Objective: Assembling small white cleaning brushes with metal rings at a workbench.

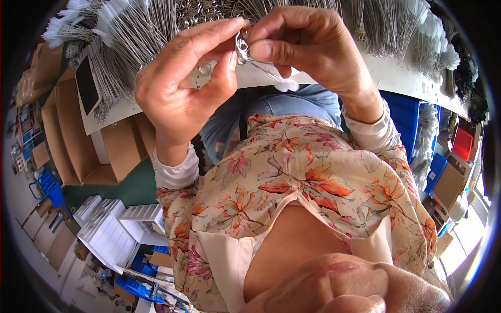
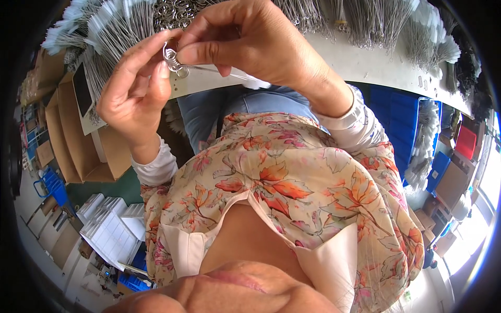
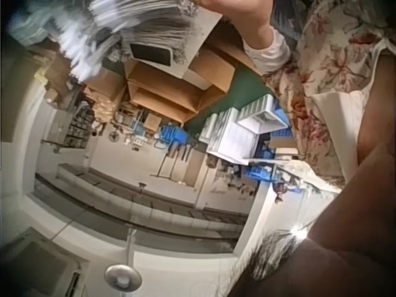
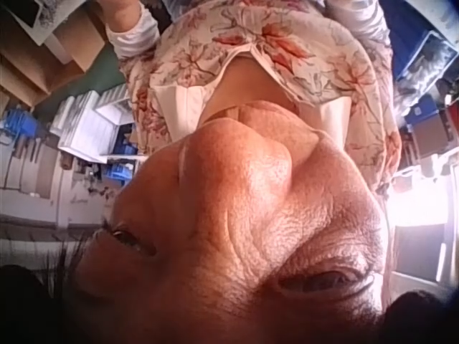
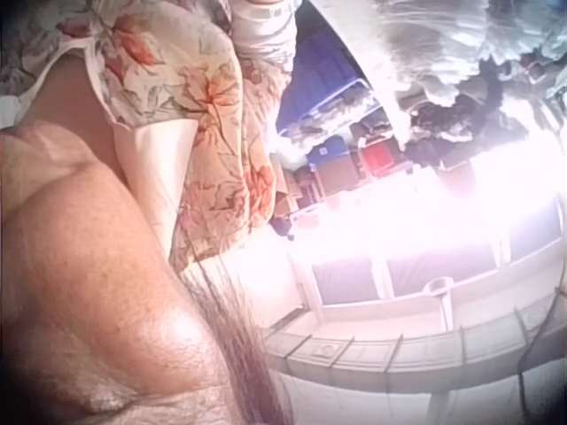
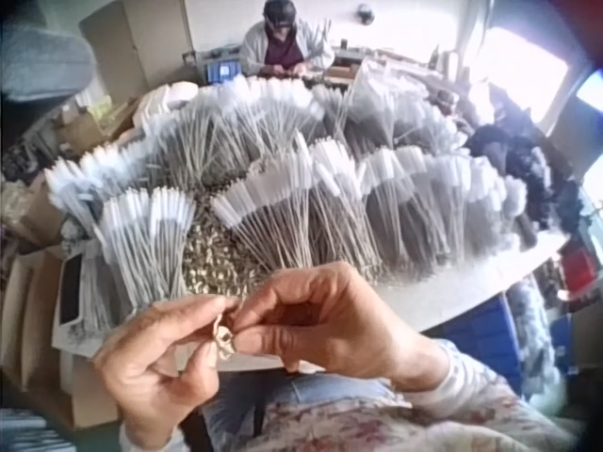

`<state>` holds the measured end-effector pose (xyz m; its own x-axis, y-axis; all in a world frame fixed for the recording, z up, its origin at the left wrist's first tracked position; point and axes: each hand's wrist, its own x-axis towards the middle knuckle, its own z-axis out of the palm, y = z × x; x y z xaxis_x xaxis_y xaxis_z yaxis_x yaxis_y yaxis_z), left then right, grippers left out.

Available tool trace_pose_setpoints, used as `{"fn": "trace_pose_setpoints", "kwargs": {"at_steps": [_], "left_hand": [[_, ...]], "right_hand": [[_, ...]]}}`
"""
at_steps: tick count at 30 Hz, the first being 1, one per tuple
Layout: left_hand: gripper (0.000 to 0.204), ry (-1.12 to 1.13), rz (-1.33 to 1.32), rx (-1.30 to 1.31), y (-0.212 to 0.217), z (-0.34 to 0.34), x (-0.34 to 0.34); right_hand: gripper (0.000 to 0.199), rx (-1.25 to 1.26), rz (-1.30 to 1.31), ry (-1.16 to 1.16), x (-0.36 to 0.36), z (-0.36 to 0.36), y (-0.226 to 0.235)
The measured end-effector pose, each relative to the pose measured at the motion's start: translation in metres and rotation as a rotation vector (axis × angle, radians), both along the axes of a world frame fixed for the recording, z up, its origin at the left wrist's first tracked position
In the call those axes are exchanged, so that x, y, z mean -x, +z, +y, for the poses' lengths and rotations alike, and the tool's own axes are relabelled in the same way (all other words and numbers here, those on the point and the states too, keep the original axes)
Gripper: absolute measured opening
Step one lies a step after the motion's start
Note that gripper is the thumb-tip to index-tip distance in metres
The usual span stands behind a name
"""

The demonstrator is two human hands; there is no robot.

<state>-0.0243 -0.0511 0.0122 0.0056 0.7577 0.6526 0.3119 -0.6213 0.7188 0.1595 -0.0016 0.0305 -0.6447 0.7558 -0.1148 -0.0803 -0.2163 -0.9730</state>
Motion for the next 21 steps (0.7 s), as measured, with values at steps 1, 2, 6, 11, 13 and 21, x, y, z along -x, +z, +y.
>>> {"fn": "trace_pose_setpoints", "kwargs": {"at_steps": [1, 2, 6, 11, 13, 21], "left_hand": [[0.028, -0.029, 0.037, 0.022, 0.005, 0.002, 0.001], [0.027, -0.058, 0.074, 0.045, 0.008, 0.003, 0.001], [0.022, -0.168, 0.092, 0.233, 0.011, 0.008, 0.006], [0.013, -0.045, 0.313, 0.099, -0.004, 0.011, 0.012], [0.015, -0.462, -0.522, 0.560, -0.017, 0.010, 0.013], [0.012, -0.112, 0.045, 0.507, 0.010, -0.006, 0.004]], "right_hand": [[0.020, -0.108, -0.042, -0.006, -0.002, -0.003, -0.006], [0.015, -0.217, -0.084, -0.011, -0.003, -0.005, -0.010], [0.013, -0.189, -0.075, -0.076, -0.005, -0.007, -0.015], [0.014, -0.164, -0.043, -0.078, -0.004, -0.005, -0.016], [0.014, -0.183, -0.013, -0.076, -0.005, -0.007, -0.019], [0.016, -0.268, -0.030, -0.057, -0.008, -0.004, -0.018]]}}
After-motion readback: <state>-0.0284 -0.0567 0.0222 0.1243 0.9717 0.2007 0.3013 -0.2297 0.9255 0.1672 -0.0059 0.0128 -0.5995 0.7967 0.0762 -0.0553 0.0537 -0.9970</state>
